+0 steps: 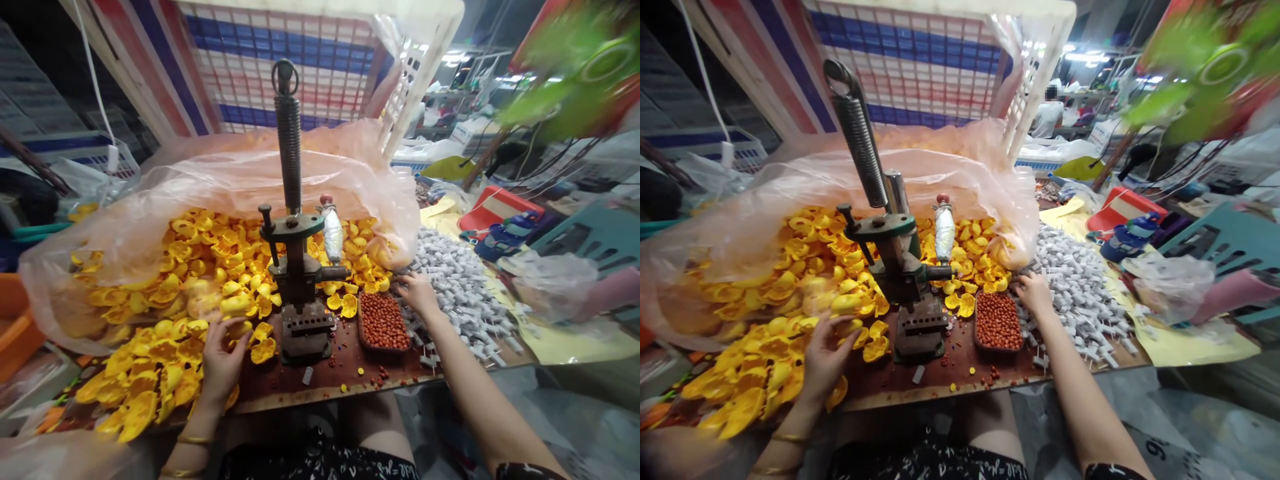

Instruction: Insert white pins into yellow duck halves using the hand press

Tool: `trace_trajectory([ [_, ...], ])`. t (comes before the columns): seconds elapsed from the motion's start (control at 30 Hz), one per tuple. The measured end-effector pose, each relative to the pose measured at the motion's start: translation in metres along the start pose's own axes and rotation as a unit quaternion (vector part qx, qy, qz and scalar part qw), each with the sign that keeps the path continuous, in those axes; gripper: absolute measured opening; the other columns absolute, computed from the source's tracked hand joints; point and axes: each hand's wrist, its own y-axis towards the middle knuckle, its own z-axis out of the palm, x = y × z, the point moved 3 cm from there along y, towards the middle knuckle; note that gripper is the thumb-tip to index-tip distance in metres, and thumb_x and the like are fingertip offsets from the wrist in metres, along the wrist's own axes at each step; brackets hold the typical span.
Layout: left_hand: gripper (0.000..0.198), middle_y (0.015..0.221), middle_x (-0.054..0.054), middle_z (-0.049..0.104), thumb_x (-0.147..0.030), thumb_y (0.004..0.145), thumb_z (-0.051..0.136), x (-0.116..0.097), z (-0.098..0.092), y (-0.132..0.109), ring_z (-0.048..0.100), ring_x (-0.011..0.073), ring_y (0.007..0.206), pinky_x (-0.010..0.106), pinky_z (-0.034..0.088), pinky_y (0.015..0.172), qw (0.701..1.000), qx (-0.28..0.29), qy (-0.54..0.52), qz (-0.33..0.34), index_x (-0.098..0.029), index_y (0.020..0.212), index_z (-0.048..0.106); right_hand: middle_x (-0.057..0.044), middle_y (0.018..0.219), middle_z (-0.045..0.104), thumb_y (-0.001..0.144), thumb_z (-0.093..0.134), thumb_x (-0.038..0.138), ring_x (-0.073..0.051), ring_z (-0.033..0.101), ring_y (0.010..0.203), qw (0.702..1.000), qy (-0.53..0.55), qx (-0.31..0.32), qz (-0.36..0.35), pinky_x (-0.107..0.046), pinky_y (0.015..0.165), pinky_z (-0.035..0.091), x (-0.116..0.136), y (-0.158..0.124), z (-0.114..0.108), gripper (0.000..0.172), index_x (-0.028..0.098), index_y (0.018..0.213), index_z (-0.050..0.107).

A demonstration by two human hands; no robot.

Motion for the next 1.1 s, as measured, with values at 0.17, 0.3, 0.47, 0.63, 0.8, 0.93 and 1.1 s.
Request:
trace_trajectory([
  [0.17, 0.027, 0.108, 0.009, 0.059, -0.03, 0.075, 0.065, -0.009, 0.027, -0.027, 0.06, 0.0248, 0.105, 0.039, 0.048, 0.091, 0.993, 0.104, -0.026, 0.046, -0.02, 0.098, 0.053, -0.014, 0.09, 0.063, 0.077, 0.061, 0.029, -0.026, 0.055, 0.088, 1.0, -0.017, 0.007, 0.013, -0.033, 0.074, 0.04, 0.008, 0.007, 0.005, 0.022, 0.013, 0.086, 0.073],
  [0.3, 0.059, 0.108, 0.01, 0.062, -0.03, 0.07, 0.071, -0.011, 0.033, -0.035, 0.064, 0.0227, 0.093, 0.036, 0.053, 0.08, 0.99, 0.13, -0.044, 0.018, -0.021, 0.121, 0.044, -0.011, 0.076, 0.064, 0.076, 0.059, 0.035, -0.024, 0.058, 0.076, 0.979, 0.179, -0.036, 0.087, -0.034, 0.071, 0.043, 0.002, 0.003, -0.009, 0.021, 0.015, 0.07, 0.065],
  [0.47, 0.051, 0.115, 0.009, 0.061, -0.021, 0.072, 0.068, -0.03, 0.037, -0.036, 0.058, 0.0259, 0.109, 0.043, 0.045, 0.097, 0.982, 0.171, -0.023, 0.078, -0.024, 0.12, 0.055, -0.004, 0.072, 0.064, 0.065, 0.066, 0.05, -0.019, 0.061, 0.06, 0.808, 0.551, -0.013, 0.209, -0.029, 0.053, 0.046, 0.027, -0.016, -0.021, 0.04, 0.02, 0.091, 0.058],
  [0.63, 0.05, 0.115, 0.008, 0.056, -0.005, 0.075, 0.052, -0.043, 0.048, -0.041, 0.053, 0.0238, 0.115, 0.042, 0.041, 0.101, 0.965, 0.227, -0.019, 0.127, -0.027, 0.119, 0.058, -0.001, 0.079, 0.063, 0.061, 0.076, 0.047, -0.012, 0.058, 0.058, 0.6, 0.766, 0.157, 0.171, -0.023, 0.049, 0.045, 0.133, -0.054, -0.028, 0.042, 0.022, 0.091, 0.06],
  [0.8, 0.065, 0.118, 0.009, 0.056, 0.001, 0.072, 0.049, -0.039, 0.044, -0.047, 0.055, 0.0214, 0.112, 0.039, 0.043, 0.098, 0.964, 0.226, -0.018, 0.139, -0.024, 0.131, 0.04, 0.002, 0.079, 0.06, 0.064, 0.079, 0.027, -0.01, 0.056, 0.064, 0.627, 0.748, 0.206, 0.068, -0.021, 0.055, 0.046, 0.219, -0.096, -0.036, 0.029, 0.02, 0.084, 0.059],
  [0.93, 0.044, 0.109, 0.008, 0.056, 0.005, 0.065, 0.045, -0.048, 0.037, -0.051, 0.054, 0.0217, 0.109, 0.038, 0.042, 0.096, 0.958, 0.233, -0.033, 0.166, -0.02, 0.1, 0.054, -0.003, 0.087, 0.065, 0.075, 0.065, 0.018, -0.015, 0.06, 0.076, 0.767, 0.627, 0.119, -0.074, -0.026, 0.068, 0.048, 0.234, -0.103, -0.045, 0.017, 0.019, 0.092, 0.062],
  [1.1, 0.027, 0.102, 0.006, 0.049, 0.006, 0.057, 0.042, -0.06, 0.028, -0.045, 0.052, 0.0199, 0.102, 0.033, 0.042, 0.09, 0.954, 0.244, -0.102, 0.141, -0.018, 0.065, 0.052, -0.004, 0.085, 0.065, 0.077, 0.054, 0.007, -0.015, 0.061, 0.08, 0.82, 0.528, 0.063, -0.215, -0.027, 0.072, 0.049, 0.228, -0.1, -0.051, 0.02, 0.02, 0.089, 0.065],
])
